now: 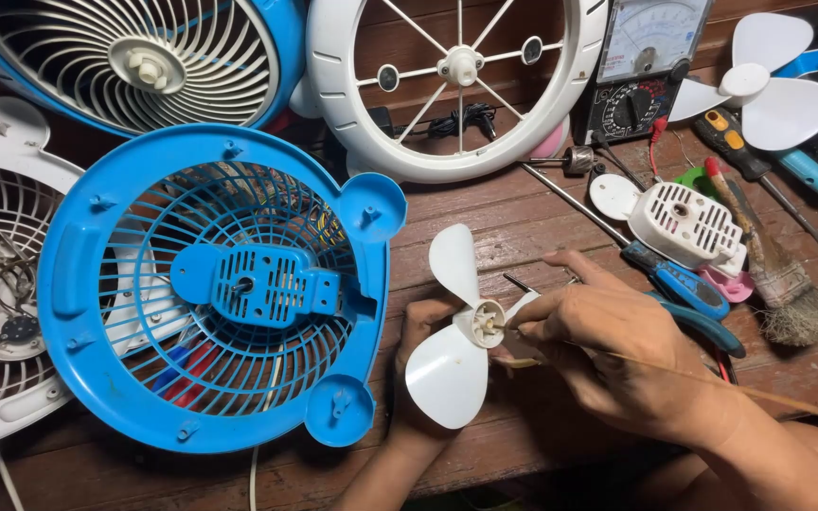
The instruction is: A person is cleaning and repairing a small plastic fan blade assembly at a cluttered electronics repair workbench.
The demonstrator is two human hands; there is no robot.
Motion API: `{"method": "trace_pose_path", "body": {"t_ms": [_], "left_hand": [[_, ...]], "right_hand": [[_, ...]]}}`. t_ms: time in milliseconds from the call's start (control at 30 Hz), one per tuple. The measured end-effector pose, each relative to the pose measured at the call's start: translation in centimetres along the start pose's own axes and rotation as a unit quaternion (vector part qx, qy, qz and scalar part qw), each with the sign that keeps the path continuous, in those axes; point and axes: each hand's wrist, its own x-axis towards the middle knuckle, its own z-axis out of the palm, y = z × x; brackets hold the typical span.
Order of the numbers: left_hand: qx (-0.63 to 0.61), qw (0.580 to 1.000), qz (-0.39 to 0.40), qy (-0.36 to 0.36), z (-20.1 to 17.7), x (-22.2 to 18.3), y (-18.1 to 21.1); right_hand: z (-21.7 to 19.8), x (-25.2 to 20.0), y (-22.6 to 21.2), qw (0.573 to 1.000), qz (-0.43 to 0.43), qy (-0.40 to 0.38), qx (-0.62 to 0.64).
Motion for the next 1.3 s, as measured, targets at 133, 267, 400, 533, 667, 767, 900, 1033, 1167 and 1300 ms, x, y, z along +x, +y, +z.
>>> {"method": "trace_pose_path", "body": {"t_ms": [133,267,400,533,667,767,900,1033,1167,1300], "left_hand": [[0.044,0.999,0.001,-0.017,0.0,-0.1,0.0],[0.027,0.999,0.021,-0.015,0.0,-0.1,0.1],[0.082,0.997,0.008,-0.007,-0.1,-0.4,-0.9],[0.033,0.999,-0.011,-0.015,0.2,0.0,0.1],[0.053,0.998,-0.011,0.011,0.0,0.2,0.0],[0.048,0.998,-0.025,0.014,0.1,0.1,-0.3],[-0.114,0.992,-0.04,0.026,0.9,0.2,-0.3],[-0.11,0.993,-0.042,0.01,1.3,0.6,-0.2],[-0.101,0.994,-0.049,-0.006,1.3,1.0,-0.1],[-0.091,0.994,-0.057,-0.019,1.2,1.1,-0.1]], "right_hand": [[0.2,-0.9,0.5,0.997,0.069,0.002,0.036],[-0.1,-0.2,0.3,1.0,0.002,0.021,-0.02],[0.2,-0.2,0.1,0.998,0.045,0.006,0.043],[0.2,-0.8,0.7,0.998,0.046,0.026,-0.015],[0.2,0.1,0.3,0.999,-0.017,0.023,-0.027],[0.3,-0.7,0.5,1.0,0.028,0.009,0.01],[0.3,-0.3,0.3,0.999,0.04,0.033,0.015],[0.4,0.2,0.2,0.998,-0.009,0.057,0.012],[0.0,-0.2,0.8,0.998,0.05,0.013,0.031],[-0.4,0.9,0.3,0.998,-0.016,0.009,-0.067]]}}
